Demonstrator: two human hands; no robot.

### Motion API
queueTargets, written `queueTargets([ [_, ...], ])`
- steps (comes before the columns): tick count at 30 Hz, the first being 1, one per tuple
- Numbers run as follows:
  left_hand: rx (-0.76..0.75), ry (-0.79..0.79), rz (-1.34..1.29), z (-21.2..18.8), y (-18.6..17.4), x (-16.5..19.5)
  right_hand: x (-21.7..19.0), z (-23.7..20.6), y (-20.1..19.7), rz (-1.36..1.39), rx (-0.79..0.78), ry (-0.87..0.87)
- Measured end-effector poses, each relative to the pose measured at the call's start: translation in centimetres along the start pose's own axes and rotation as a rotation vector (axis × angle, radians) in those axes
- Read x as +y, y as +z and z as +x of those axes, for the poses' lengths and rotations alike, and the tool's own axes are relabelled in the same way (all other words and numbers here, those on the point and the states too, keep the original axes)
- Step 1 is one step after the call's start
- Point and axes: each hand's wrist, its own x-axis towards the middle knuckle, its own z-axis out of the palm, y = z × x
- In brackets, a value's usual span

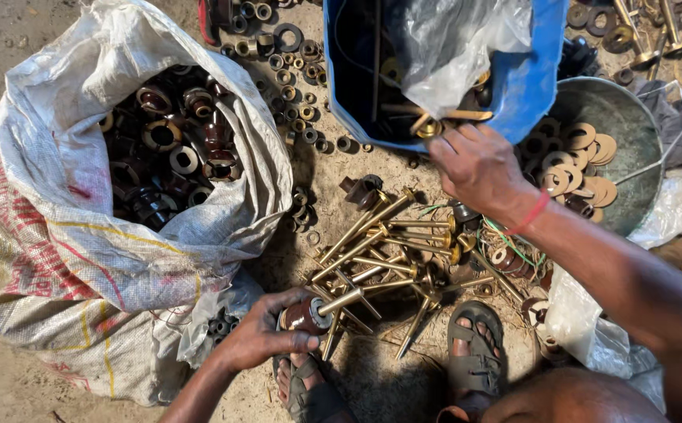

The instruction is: The person sits on the ground among piles of brass bolts, washers and brown insulator fittings. They pick up bolts, fit washers and insulator components onto them, and place finished assemblies and sorted parts into bags and a blue tub.

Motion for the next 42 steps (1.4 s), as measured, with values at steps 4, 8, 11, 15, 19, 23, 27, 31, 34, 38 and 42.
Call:
queueTargets([
  [4,0.023,0.134,-0.272,-1.1,0.4,-2.9,0.5,1.4,-2.9,0.136,-0.242,-0.018],
  [8,0.016,0.095,-0.532,-0.2,0.3,-4.2,3.8,5.1,-4.4,0.586,-0.667,0.278],
  [11,0.047,0.050,-0.469,0.8,0.3,-4.2,6.8,7.5,-4.9,0.170,-0.384,0.295],
  [15,-0.045,0.061,-0.503,1.3,0.7,-3.7,10.4,10.2,-2.0,-0.108,-0.201,0.209],
  [19,-0.056,0.075,-0.512,1.3,1.0,-3.5,13.0,10.4,3.2,-0.038,-0.302,0.428],
  [23,-0.038,0.075,-0.529,0.8,1.2,-4.0,14.1,9.2,2.8,0.221,-0.172,0.443],
  [27,0.005,0.022,-0.505,0.5,1.2,-4.3,10.4,8.0,-3.3,0.186,-0.005,0.215],
  [31,0.007,0.087,-0.505,0.4,1.0,-3.9,3.6,8.3,-6.5,0.019,-0.079,0.030],
  [34,-0.012,0.023,-0.491,0.5,1.0,-3.5,-0.6,7.6,-4.5,0.138,-0.285,-0.007],
  [38,0.008,0.196,-0.380,0.3,1.3,-3.3,0.6,5.5,-3.5,0.190,-0.217,0.109],
  [42,0.010,0.231,-0.352,0.0,1.5,-3.4,2.8,4.2,-3.1,0.200,-0.337,0.316],
])
